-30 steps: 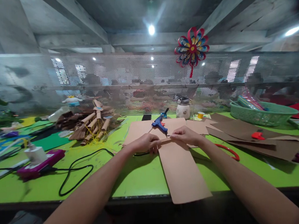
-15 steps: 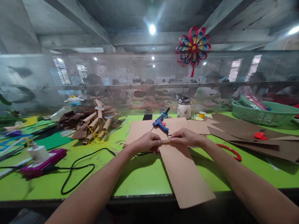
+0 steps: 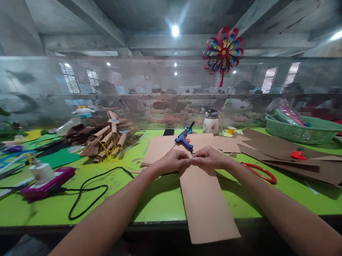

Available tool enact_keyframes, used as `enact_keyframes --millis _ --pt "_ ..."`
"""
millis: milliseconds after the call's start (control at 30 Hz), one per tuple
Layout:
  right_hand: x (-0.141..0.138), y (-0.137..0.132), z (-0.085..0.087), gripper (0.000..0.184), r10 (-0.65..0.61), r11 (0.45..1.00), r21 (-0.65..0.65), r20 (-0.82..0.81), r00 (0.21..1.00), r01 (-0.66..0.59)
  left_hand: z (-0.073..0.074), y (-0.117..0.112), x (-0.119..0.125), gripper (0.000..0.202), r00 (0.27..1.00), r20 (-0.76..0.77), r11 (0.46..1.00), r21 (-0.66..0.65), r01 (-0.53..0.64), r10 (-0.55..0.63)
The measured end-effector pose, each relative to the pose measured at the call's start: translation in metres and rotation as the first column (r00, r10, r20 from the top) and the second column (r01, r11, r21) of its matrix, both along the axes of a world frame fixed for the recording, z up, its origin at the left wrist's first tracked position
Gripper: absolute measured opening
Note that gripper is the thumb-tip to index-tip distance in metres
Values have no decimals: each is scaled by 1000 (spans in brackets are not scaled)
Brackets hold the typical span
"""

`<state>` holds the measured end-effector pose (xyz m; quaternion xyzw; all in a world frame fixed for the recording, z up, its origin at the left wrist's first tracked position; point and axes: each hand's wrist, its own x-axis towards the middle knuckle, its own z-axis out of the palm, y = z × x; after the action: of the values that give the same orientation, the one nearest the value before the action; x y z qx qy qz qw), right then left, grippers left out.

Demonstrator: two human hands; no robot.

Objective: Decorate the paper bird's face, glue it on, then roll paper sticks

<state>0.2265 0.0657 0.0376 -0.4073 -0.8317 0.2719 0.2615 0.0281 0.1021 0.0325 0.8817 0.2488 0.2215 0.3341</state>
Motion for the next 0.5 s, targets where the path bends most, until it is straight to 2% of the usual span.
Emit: enact_keyframes --millis 167,333,500 --pt "2 2 0 44 -59 997 -53 -37 998 57 0 -3 -2 38 1000 22 995 -95 11 -9" --pt "15 7 -1 43 -51 990 -136 -128 990 33 1 -5 -2 34 998 60 993 -118 11 -4" --pt "16 6 -2 39 -47 983 -186 -237 970 2 2 -1 -4 36 1000 28 990 -139 15 -11"
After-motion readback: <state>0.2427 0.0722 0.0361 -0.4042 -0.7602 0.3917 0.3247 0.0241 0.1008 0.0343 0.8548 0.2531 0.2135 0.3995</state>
